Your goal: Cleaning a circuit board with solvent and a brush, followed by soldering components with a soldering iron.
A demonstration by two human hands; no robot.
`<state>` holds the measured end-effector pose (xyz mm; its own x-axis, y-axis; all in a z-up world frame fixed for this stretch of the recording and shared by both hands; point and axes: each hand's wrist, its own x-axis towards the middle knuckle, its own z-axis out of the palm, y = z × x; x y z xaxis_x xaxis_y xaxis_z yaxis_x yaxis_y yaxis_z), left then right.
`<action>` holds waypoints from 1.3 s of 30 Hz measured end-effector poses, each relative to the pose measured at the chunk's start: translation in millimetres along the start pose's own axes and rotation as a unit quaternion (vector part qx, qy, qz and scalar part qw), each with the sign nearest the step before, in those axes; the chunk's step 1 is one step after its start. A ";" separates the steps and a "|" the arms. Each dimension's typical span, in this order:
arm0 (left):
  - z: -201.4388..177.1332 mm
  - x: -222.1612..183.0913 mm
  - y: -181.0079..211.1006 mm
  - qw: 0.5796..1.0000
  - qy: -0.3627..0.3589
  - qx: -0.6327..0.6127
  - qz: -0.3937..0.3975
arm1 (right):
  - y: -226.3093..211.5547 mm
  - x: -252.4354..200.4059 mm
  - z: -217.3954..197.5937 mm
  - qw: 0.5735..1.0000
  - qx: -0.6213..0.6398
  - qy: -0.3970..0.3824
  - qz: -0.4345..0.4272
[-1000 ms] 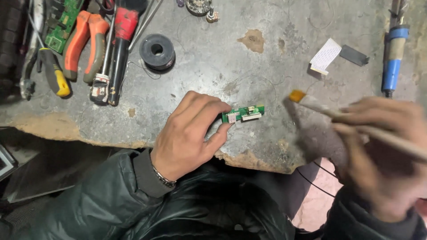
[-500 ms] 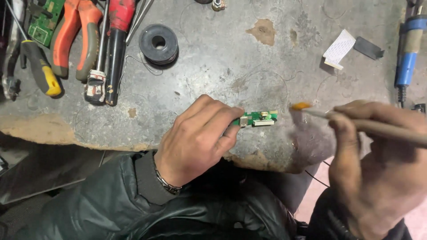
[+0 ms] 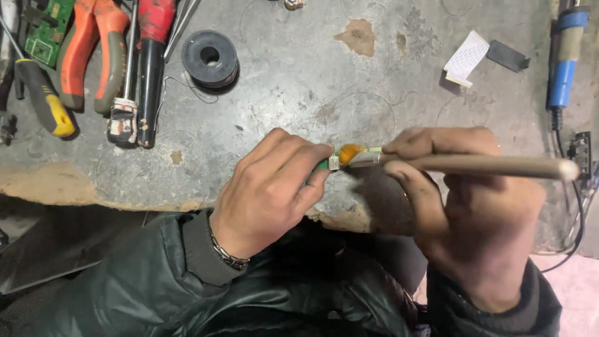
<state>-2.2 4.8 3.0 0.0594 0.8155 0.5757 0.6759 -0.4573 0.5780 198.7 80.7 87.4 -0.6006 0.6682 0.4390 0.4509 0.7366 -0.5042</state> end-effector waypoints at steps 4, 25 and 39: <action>0.2 0.3 -1.5 1.000 -0.006 -0.009 0.001 | 57.3 -5.5 -7.7 0.983 -0.162 -0.024 -0.088; 1.5 -2.1 -2.5 1.000 -0.011 0.018 -0.002 | 17.4 -0.6 -1.1 0.992 -0.065 -0.068 -0.079; 0.1 -1.0 -0.3 1.000 -0.012 0.012 -0.016 | 8.5 -16.6 -8.9 0.998 0.027 0.053 0.012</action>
<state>-2.4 4.1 2.2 0.0543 0.8380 0.5429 0.6953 -0.4219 0.5818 218.4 76.8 82.5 -0.5158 0.6949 0.5010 0.4257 0.7154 -0.5540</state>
